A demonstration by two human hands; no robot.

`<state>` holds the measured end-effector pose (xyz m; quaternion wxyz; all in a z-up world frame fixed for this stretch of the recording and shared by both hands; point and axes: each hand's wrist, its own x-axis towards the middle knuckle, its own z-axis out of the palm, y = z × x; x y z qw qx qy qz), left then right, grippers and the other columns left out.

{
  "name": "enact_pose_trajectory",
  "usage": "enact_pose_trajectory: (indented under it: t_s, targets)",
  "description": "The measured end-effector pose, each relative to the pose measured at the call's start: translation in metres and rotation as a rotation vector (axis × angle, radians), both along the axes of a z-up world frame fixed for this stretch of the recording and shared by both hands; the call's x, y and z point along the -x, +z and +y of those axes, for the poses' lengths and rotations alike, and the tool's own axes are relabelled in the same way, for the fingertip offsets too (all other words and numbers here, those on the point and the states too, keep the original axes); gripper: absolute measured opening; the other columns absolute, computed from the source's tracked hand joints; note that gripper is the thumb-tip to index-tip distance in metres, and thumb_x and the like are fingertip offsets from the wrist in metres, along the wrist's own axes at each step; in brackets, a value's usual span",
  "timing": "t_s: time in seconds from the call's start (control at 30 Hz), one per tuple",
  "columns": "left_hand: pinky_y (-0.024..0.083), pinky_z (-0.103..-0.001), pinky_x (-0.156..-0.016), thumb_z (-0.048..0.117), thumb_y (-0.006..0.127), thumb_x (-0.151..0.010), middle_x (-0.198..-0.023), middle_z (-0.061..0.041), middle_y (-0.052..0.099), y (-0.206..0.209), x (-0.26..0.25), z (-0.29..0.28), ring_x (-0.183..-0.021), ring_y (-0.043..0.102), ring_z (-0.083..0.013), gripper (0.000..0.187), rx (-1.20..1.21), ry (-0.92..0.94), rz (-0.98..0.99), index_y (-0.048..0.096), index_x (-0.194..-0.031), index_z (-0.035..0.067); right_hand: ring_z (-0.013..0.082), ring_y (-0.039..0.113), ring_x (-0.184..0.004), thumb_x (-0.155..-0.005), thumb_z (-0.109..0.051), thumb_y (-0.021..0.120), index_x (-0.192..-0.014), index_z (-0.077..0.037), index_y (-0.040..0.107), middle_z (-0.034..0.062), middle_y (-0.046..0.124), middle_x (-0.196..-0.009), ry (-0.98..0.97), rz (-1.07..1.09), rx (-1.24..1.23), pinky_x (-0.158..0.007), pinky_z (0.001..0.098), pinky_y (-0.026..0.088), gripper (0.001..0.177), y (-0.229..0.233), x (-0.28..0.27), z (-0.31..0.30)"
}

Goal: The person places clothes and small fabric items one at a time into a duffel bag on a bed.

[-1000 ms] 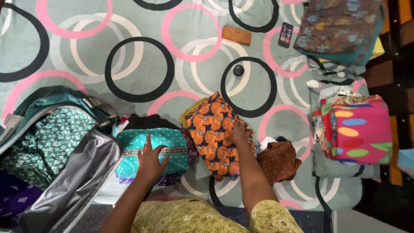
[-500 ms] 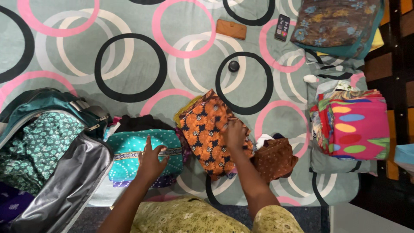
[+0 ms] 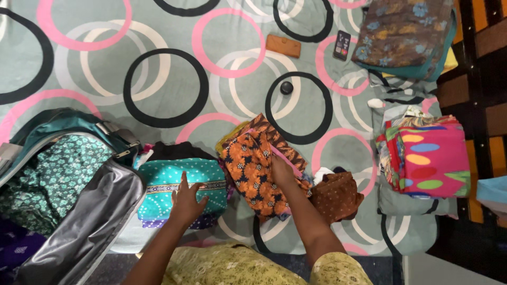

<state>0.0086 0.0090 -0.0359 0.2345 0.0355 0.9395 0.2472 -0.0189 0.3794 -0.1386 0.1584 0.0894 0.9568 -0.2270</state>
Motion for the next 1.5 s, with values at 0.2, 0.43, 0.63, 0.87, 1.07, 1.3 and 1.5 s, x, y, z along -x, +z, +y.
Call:
enact_pose_trajectory:
  t_s: [0.2, 0.43, 0.63, 0.87, 1.07, 1.3, 1.5]
  targets:
    - [0.027, -0.064, -0.117, 0.038, 0.078, -0.082, -0.168, -0.021, 0.008, -0.001, -0.013, -0.012, -0.151, 0.029, -0.0372, 0.048, 0.042, 0.033, -0.06, 0.064, -0.127, 0.028, 0.0394, 0.05, -0.132, -0.076, -0.008, 0.074, -0.135, -0.014, 0.053, 0.0183, 0.045, -0.147, 0.263, 0.017, -0.308, -0.097, 0.0519, 0.051, 0.063, -0.014, 0.001, -0.012]
    - [0.026, -0.064, -0.118, 0.04, 0.077, -0.084, -0.168, -0.02, 0.008, -0.004, -0.023, -0.024, -0.151, 0.029, -0.0367, 0.046, 0.077, 0.044, -0.038, 0.063, -0.127, 0.029, 0.0373, 0.04, -0.136, -0.082, -0.02, 0.081, -0.15, -0.002, 0.027, 0.0192, 0.038, -0.147, 0.0, -0.28, -0.211, -0.105, 0.0535, 0.041, 0.089, 0.002, 0.026, -0.014]
    - [0.023, -0.064, -0.118, 0.038, 0.078, -0.084, -0.168, -0.019, 0.007, 0.003, -0.021, -0.022, -0.153, 0.025, -0.0358, 0.046, 0.063, 0.085, -0.086, 0.063, -0.127, 0.028, 0.0351, 0.048, -0.131, -0.085, -0.02, 0.073, -0.145, -0.001, 0.043, 0.0171, 0.052, -0.136, 0.146, -0.065, -0.417, -0.102, 0.0517, 0.043, 0.07, -0.019, 0.003, -0.026]
    - [0.024, -0.063, -0.119, 0.037, 0.078, -0.083, -0.168, -0.02, 0.008, 0.009, -0.016, -0.012, -0.152, 0.028, -0.0357, 0.048, 0.057, 0.06, -0.047, 0.063, -0.128, 0.029, 0.0352, 0.047, -0.129, -0.08, -0.018, 0.073, -0.133, 0.008, 0.048, 0.0218, 0.051, -0.135, 0.218, 0.142, -0.503, -0.101, 0.0483, 0.04, 0.064, -0.001, -0.014, -0.048]
    - [0.024, -0.062, -0.12, 0.039, 0.077, -0.084, -0.17, -0.019, 0.006, 0.008, -0.014, -0.016, -0.151, 0.031, -0.0376, 0.048, 0.083, 0.057, -0.062, 0.063, -0.129, 0.029, 0.0314, 0.066, -0.103, -0.085, -0.036, 0.078, -0.137, 0.003, 0.046, 0.016, 0.069, -0.106, 0.244, -0.092, -0.328, -0.099, 0.0531, 0.044, 0.073, 0.043, -0.004, -0.052]
    - [0.022, -0.063, -0.119, 0.039, 0.077, -0.085, -0.169, -0.02, 0.005, 0.009, -0.017, -0.019, -0.15, 0.033, -0.0389, 0.049, 0.055, 0.052, -0.089, 0.062, -0.13, 0.03, 0.0271, 0.072, -0.091, -0.077, -0.026, 0.085, -0.138, -0.001, 0.06, 0.0162, 0.076, -0.112, -0.08, -0.275, 0.431, -0.081, 0.0422, 0.055, 0.071, 0.04, 0.008, -0.017]
    - [0.036, -0.052, -0.118, 0.039, 0.075, -0.085, -0.171, -0.019, 0.014, 0.019, -0.022, -0.028, -0.143, 0.043, -0.0409, 0.046, -0.073, 0.099, -0.112, 0.064, -0.128, 0.028, 0.0211, 0.067, -0.104, -0.073, -0.013, 0.074, -0.151, -0.006, 0.038, 0.0118, 0.07, -0.123, -0.084, -0.299, 0.708, -0.091, 0.0344, 0.053, 0.086, 0.092, 0.009, -0.011]
